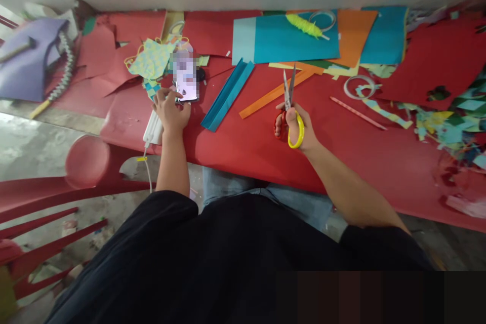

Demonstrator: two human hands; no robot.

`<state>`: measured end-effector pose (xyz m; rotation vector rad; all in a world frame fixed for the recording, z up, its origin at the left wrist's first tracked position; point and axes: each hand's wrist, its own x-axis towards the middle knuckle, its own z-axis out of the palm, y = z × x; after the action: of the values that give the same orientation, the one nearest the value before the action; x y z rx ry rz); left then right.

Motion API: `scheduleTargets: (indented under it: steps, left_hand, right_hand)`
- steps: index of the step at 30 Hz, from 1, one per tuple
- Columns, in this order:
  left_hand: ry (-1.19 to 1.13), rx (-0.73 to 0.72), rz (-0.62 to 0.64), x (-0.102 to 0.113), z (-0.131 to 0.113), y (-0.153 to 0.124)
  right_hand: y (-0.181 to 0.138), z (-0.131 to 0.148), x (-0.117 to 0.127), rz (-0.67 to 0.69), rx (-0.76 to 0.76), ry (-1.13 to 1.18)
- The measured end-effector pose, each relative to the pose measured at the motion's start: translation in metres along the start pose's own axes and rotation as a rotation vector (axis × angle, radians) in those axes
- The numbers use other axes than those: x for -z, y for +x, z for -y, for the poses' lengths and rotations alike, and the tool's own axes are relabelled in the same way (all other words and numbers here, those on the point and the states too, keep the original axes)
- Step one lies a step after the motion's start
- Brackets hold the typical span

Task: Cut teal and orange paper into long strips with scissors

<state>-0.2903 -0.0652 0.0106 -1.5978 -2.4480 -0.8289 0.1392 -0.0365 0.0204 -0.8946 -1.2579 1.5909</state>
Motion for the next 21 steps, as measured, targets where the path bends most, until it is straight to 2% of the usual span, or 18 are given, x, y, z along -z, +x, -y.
scheduleTargets:
  steps: [3,14,21]
  left_hand:
    - [0.013,-0.006,0.025,-0.0006,-0.0009,0.0005]
    - [0.056,0.057,-0.055,-0.0032,0.0019,0.0044]
    - [0.003,0.06,-0.006,0.0004,-0.0017,0.0031]
  right_hand:
    - [0.0003,0.0015,-0.0011,-0.008,0.001,-0.006]
    - [0.0008,0.0007,-0.0004,-0.01,0.007,-0.01]
    - [-0.0005,0.0036,-0.0018,-0.018,-0.006,-0.035]
